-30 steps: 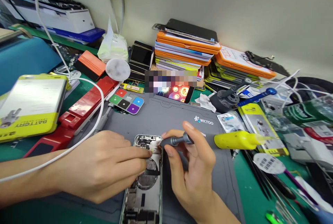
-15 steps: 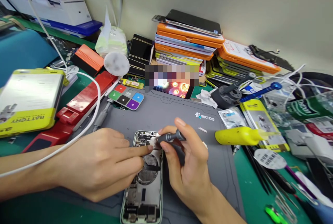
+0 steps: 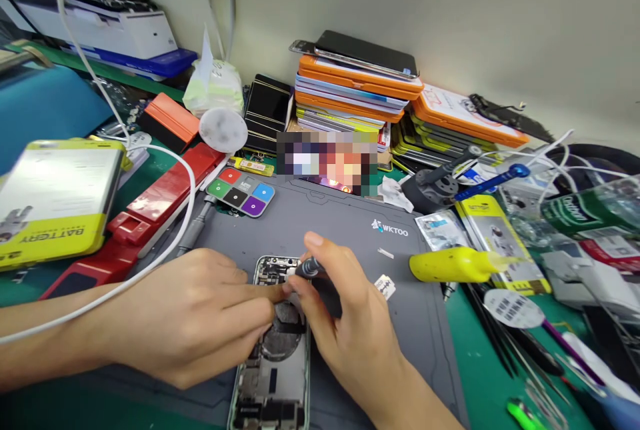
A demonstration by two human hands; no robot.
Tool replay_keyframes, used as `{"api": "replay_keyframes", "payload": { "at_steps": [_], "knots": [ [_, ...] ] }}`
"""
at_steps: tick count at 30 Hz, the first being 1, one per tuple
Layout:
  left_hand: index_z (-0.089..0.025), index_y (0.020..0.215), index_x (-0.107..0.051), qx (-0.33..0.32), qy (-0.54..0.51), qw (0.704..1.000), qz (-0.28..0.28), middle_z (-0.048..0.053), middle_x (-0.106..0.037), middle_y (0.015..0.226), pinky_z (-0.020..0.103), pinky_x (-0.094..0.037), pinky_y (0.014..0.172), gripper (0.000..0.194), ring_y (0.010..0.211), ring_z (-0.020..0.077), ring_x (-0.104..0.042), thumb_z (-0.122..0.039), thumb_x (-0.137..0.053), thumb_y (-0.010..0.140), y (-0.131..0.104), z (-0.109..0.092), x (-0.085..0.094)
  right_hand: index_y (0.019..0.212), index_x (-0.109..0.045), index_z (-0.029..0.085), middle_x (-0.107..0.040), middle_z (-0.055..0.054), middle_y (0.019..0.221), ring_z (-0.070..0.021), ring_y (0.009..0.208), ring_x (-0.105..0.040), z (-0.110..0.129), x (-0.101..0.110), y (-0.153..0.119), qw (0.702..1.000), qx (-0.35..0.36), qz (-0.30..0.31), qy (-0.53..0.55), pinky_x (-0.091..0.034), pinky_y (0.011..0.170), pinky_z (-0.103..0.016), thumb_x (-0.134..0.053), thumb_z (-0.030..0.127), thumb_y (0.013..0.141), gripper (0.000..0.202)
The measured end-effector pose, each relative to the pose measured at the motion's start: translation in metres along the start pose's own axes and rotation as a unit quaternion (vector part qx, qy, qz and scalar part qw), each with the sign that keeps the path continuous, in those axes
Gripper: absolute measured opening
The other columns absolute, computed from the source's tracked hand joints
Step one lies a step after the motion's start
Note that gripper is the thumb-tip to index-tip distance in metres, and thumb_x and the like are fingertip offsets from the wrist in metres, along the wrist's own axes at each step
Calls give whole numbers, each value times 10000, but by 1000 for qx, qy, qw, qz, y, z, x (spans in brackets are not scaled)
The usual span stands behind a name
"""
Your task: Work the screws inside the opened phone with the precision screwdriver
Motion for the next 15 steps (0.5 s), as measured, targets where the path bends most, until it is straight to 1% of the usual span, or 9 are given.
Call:
{"api": "replay_keyframes", "payload": {
  "at_steps": [3, 7, 11, 13, 15],
  "knots": [
    [-205, 791, -442, 2, -4, 1000, -3, -42, -551, 716, 379, -275, 471, 147, 539, 149, -450, -212, -531, 909, 0, 1, -1, 1518, -314, 249, -563, -65, 1229, -113, 1090, -602, 6, 1, 2, 1000, 17, 8, -3, -574, 909, -265, -593, -74, 846, 796],
    [-198, 805, -459, 5, -14, 1000, -24, -46, -555, 714, 363, -290, 475, 130, 552, 139, -452, -207, -528, 915, -1, 1, 2, 1554, -250, 222, -516, -94, 1341, -159, 1225, -551, 10, -3, 1, 999, 29, 40, 12, -546, 995, -337, -454, -58, 879, 759],
    [-196, 802, -484, 8, -15, 999, -32, -46, -570, 699, 357, -296, 484, 125, 549, 141, -460, -202, -526, 919, 1, 3, 3, 1560, -235, 215, -500, -95, 1375, -174, 1256, -539, 8, -1, -2, 999, 29, 30, 9, -514, 1060, -372, -485, -53, 870, 781],
    [-194, 819, -511, 12, -21, 999, -32, -36, -605, 725, 353, -308, 498, 119, 567, 145, -483, -207, -507, 937, 1, 4, 3, 1557, -252, 215, -495, -97, 1388, -179, 1268, -534, 8, 0, -3, 999, 31, 26, 22, -518, 1056, -380, -438, -58, 881, 752],
    [-192, 828, -526, 18, -31, 999, -34, -29, -633, 751, 347, -313, 511, 129, 578, 144, -497, -207, -489, 951, 2, 5, 3, 1560, -243, 207, -478, -111, 1402, -195, 1279, -527, 4, 1, -4, 999, 18, 23, 36, -542, 1024, -386, -440, -36, 891, 739]
  ]
}}
Point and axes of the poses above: each hand's wrist, its own y-axis towards the middle knuckle, its own x-axis out of the back of the hand, z = x × y, the point moved 9 cm from there along y, towards the middle knuckle
